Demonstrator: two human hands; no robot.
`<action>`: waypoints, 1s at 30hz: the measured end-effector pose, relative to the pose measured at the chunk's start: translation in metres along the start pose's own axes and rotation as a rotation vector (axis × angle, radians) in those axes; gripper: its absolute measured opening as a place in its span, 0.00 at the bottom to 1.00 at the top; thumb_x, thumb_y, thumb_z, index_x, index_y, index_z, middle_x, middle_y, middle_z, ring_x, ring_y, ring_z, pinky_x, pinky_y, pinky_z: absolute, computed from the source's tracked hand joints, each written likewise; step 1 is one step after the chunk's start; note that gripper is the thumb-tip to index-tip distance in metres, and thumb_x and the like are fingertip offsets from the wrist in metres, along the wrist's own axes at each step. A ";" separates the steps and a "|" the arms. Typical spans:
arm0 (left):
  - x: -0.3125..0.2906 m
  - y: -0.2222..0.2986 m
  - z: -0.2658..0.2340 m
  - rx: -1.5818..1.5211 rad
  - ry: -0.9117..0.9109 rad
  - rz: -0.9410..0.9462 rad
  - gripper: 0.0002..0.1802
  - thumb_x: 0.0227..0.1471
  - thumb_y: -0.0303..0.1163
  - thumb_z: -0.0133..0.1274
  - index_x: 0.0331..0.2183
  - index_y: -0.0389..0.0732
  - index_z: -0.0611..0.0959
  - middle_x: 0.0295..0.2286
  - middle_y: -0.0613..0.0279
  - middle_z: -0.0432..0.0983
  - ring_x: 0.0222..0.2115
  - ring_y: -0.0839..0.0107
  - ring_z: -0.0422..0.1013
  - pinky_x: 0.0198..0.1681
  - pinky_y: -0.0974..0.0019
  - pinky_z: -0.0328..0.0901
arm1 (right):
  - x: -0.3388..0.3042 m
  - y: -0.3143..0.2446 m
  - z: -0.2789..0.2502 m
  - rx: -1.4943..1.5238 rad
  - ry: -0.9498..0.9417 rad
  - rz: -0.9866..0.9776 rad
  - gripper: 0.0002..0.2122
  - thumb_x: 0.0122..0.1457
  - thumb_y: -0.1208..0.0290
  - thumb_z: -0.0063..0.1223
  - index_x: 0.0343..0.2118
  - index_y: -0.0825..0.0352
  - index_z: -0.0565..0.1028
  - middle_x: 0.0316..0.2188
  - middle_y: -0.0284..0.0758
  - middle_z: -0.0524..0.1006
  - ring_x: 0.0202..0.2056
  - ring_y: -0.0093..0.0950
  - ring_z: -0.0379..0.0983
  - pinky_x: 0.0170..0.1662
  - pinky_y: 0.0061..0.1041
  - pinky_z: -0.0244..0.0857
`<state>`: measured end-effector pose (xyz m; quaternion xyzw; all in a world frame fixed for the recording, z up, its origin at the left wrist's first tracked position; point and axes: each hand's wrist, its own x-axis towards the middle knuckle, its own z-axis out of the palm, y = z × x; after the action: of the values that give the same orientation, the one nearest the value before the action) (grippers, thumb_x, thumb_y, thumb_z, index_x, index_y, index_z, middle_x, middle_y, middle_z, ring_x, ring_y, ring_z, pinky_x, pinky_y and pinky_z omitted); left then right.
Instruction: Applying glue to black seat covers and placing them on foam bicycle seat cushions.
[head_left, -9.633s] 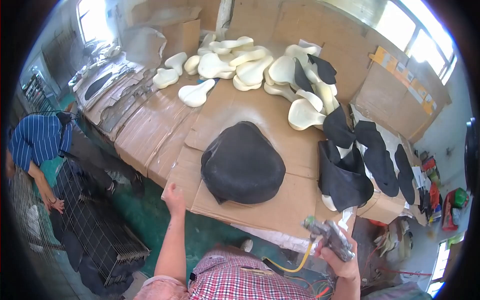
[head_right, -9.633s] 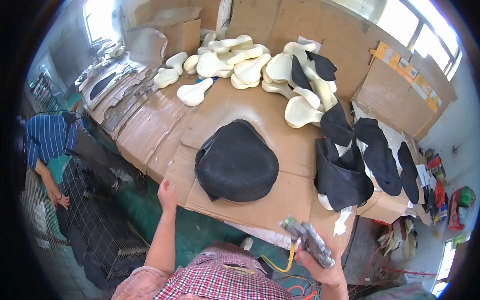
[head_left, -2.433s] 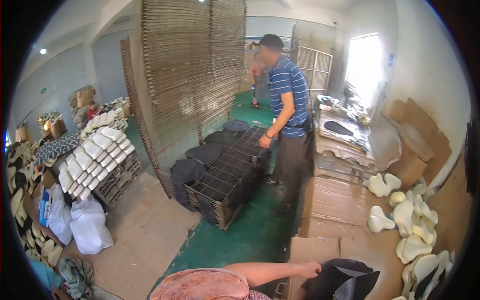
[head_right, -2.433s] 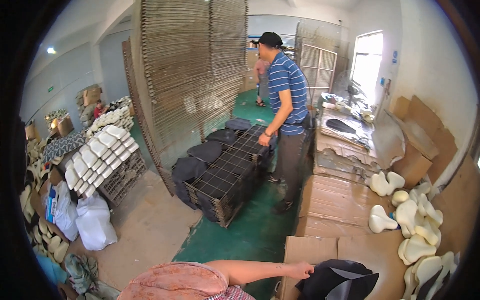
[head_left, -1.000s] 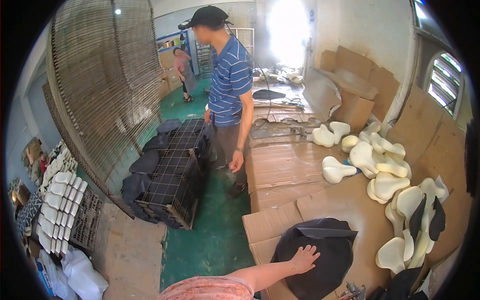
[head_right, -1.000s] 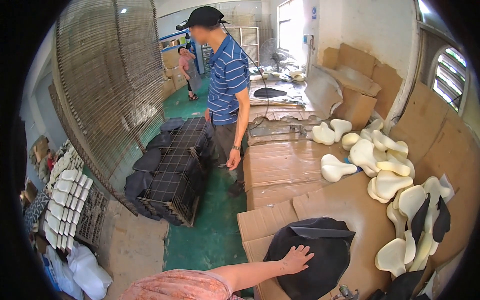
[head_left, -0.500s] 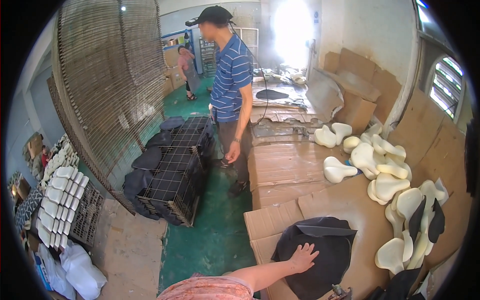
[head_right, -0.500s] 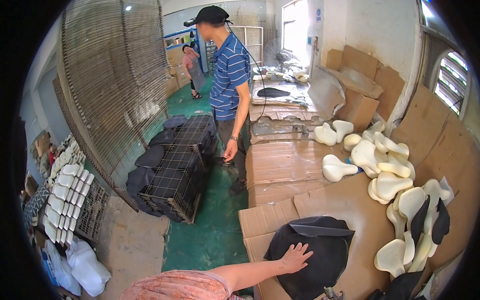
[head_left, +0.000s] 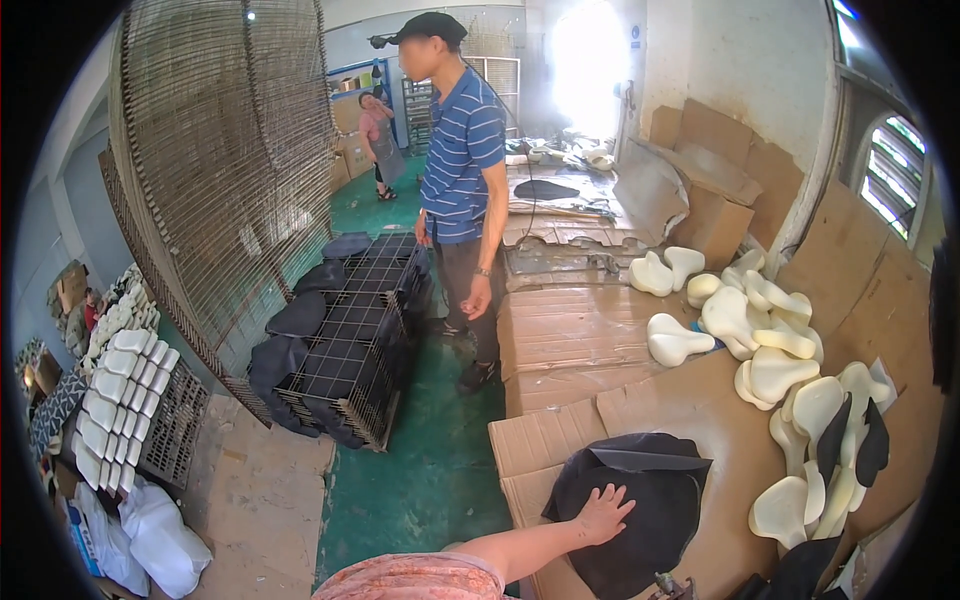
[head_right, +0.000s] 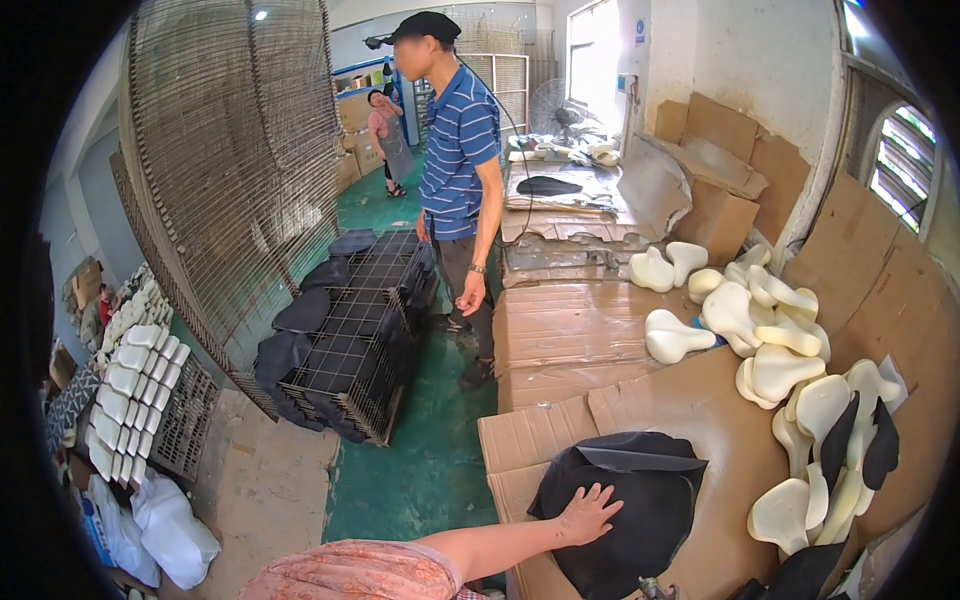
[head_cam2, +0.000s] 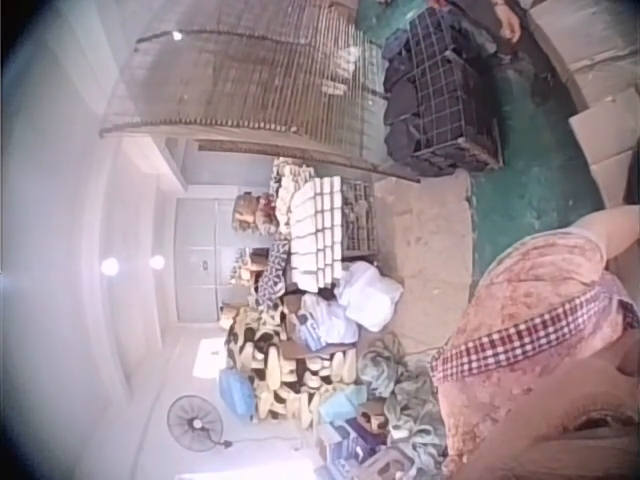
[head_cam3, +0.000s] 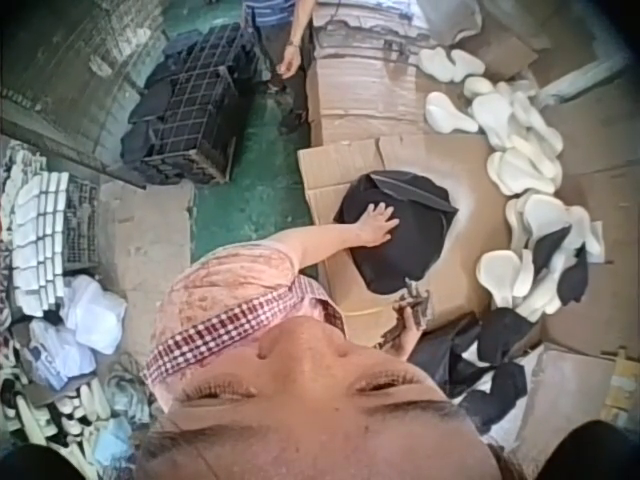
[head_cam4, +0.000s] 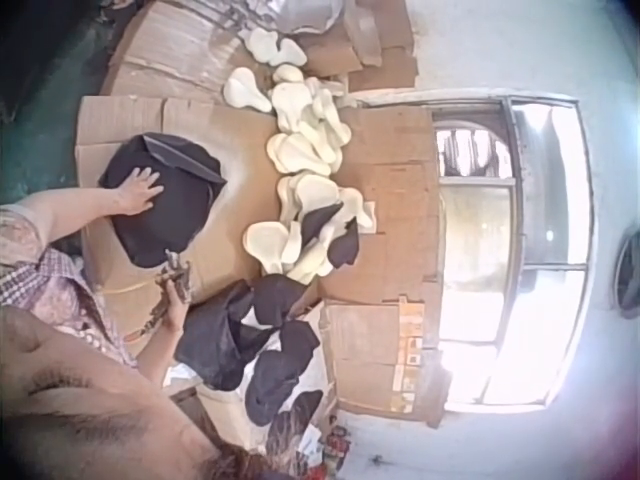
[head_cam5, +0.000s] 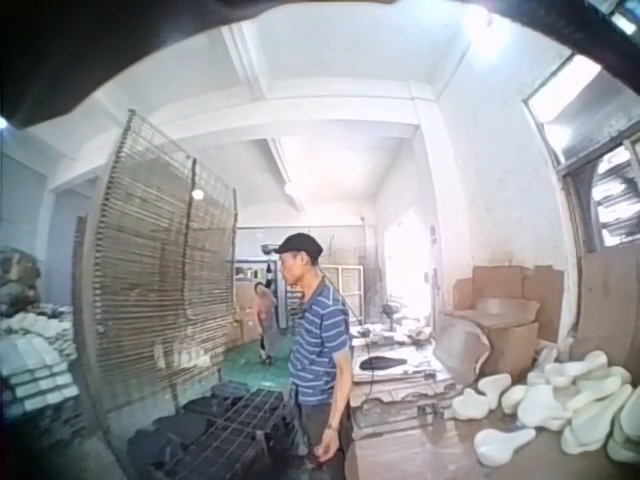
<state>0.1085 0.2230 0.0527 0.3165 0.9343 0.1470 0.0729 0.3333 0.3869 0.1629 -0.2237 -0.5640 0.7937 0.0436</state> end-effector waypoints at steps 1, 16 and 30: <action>0.000 -0.001 0.000 0.002 -0.001 -0.006 0.32 0.52 0.44 0.50 0.57 0.47 0.64 0.58 0.47 0.51 0.58 0.48 0.48 0.55 0.44 0.50 | 0.001 0.000 0.000 0.000 -0.004 0.000 0.17 0.56 0.78 0.51 0.50 0.67 0.68 0.33 0.34 0.76 0.34 0.24 0.73 0.36 0.22 0.70; 0.004 0.013 -0.011 -0.063 -0.018 -0.047 0.32 0.49 0.45 0.53 0.55 0.47 0.67 0.57 0.48 0.54 0.57 0.48 0.51 0.54 0.45 0.53 | -0.015 0.006 -0.007 -0.010 -0.013 0.003 0.26 0.56 0.80 0.51 0.58 0.67 0.60 0.34 0.33 0.74 0.34 0.24 0.72 0.39 0.21 0.69; 0.039 0.006 0.035 -0.008 0.205 0.219 0.34 0.50 0.51 0.49 0.57 0.50 0.64 0.59 0.52 0.51 0.60 0.45 0.43 0.59 0.37 0.42 | -0.045 0.004 -0.019 -0.018 0.084 -0.063 0.27 0.49 0.80 0.57 0.54 0.72 0.63 0.32 0.36 0.74 0.34 0.26 0.73 0.40 0.27 0.70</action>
<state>0.0894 0.2593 0.0194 0.3995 0.8961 0.1893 -0.0383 0.3822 0.3874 0.1681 -0.2396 -0.5753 0.7768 0.0901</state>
